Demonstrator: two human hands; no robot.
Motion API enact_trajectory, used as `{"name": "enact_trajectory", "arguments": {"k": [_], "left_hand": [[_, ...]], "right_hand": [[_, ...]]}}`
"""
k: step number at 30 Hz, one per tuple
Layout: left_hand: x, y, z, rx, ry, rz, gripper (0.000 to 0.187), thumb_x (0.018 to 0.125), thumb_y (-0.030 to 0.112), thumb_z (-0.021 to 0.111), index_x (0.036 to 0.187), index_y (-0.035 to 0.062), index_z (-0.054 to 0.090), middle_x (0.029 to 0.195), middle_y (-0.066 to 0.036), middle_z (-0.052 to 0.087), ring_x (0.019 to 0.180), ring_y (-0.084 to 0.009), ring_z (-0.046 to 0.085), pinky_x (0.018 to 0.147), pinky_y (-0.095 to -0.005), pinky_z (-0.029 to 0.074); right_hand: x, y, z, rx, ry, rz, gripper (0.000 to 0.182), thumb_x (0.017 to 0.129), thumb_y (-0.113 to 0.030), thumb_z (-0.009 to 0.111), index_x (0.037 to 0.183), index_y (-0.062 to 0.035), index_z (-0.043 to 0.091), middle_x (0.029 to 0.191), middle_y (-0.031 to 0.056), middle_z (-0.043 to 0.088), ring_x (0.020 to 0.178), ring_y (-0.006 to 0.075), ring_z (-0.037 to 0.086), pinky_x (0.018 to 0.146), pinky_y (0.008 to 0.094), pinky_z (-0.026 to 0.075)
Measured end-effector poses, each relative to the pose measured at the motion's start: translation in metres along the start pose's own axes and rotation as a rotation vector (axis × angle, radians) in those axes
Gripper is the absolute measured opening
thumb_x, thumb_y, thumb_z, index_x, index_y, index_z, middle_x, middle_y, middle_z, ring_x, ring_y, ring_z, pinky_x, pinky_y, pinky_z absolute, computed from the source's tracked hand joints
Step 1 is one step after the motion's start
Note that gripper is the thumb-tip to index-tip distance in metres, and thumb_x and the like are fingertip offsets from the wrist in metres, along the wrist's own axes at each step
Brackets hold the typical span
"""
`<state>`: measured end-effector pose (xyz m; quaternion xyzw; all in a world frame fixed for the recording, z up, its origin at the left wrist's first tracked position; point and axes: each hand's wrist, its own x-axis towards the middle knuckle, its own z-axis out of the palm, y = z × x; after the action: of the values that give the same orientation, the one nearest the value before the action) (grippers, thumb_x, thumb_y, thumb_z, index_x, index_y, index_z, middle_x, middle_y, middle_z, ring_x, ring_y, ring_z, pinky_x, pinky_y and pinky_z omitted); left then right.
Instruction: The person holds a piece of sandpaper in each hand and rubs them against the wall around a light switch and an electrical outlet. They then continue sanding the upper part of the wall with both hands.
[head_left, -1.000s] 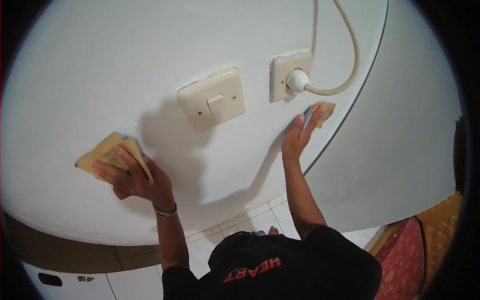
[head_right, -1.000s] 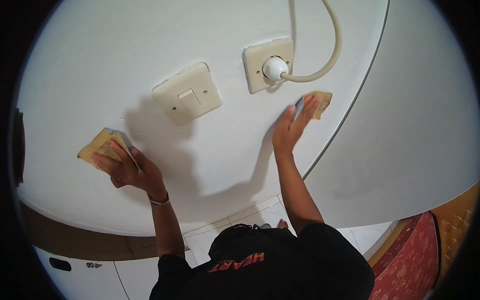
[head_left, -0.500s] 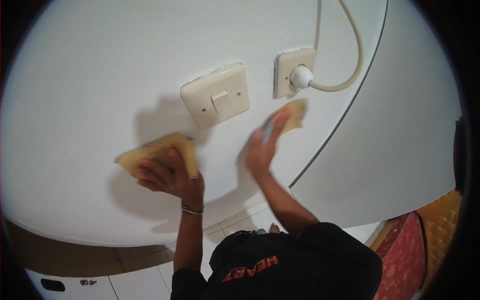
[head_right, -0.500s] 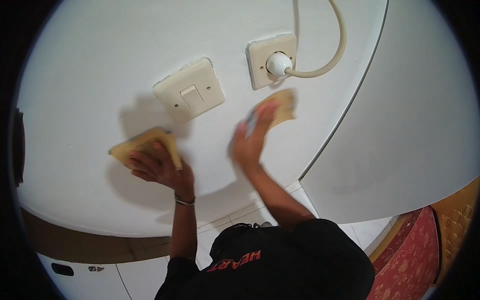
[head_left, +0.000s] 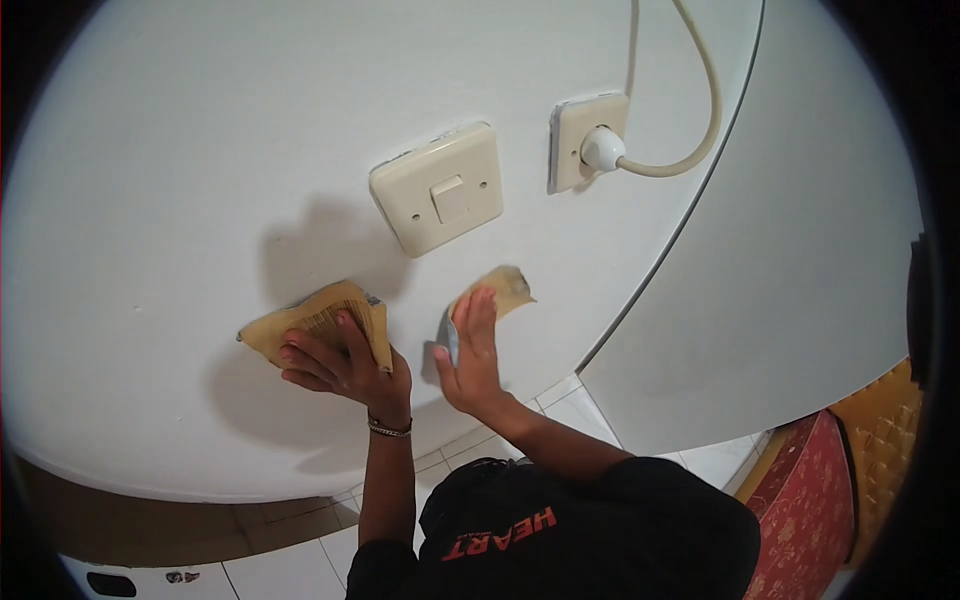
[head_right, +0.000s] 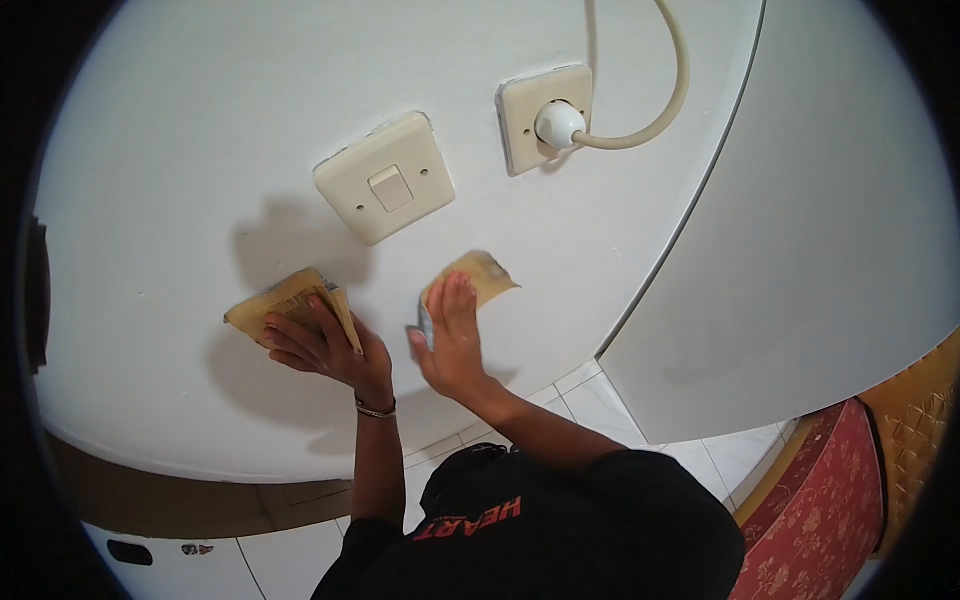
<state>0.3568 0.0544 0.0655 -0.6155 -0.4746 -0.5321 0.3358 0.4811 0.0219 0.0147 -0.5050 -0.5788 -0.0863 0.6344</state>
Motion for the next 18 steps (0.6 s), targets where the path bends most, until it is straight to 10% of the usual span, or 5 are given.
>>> {"name": "enact_trajectory", "arguments": {"k": [5,8,11,18], "left_hand": [[-0.009,-0.009,0.011,-0.041,-0.027,-0.033,0.054,0.078,0.011,0.052,0.131,0.0182,0.045,0.145,-0.028,0.013,0.135,-0.0462,0.001,0.102,-0.0639,-0.003],[-0.011,-0.012,0.004,-0.043,0.018,-0.049,0.051,0.08,0.013,0.053,0.13,0.0178,0.047,0.145,-0.028,0.014,0.136,-0.0457,0.002,0.102,-0.0633,-0.002],[-0.01,-0.011,0.006,-0.045,0.056,-0.037,0.046,0.083,0.017,0.054,0.129,0.0171,0.048,0.145,-0.028,0.016,0.136,-0.0448,0.003,0.103,-0.0621,-0.002],[-0.016,-0.012,0.009,-0.042,0.041,-0.028,0.041,0.086,0.021,0.052,0.127,0.0176,0.05,0.145,-0.027,0.017,0.136,-0.0435,0.005,0.104,-0.0608,-0.002]], "right_hand": [[0.055,0.047,-0.035,0.084,0.218,0.273,0.067,0.095,-0.032,0.039,0.142,0.0034,0.007,0.148,0.0223,0.012,0.137,0.0299,0.015,0.109,0.0347,0.013],[0.081,-0.004,-0.022,0.157,0.313,0.214,0.064,0.094,-0.025,0.04,0.138,0.0109,0.011,0.145,0.0282,0.012,0.136,0.0372,0.014,0.11,0.0392,0.012],[0.011,-0.018,0.01,0.016,-0.03,-0.088,0.066,0.088,-0.023,0.05,0.135,0.013,0.02,0.142,0.0323,0.018,0.133,0.0447,0.017,0.108,0.0496,0.013],[0.07,0.021,-0.038,0.02,0.236,0.25,0.065,0.093,-0.025,0.041,0.138,0.0109,0.011,0.145,0.0281,0.012,0.137,0.038,0.009,0.11,0.0408,0.008]]}}
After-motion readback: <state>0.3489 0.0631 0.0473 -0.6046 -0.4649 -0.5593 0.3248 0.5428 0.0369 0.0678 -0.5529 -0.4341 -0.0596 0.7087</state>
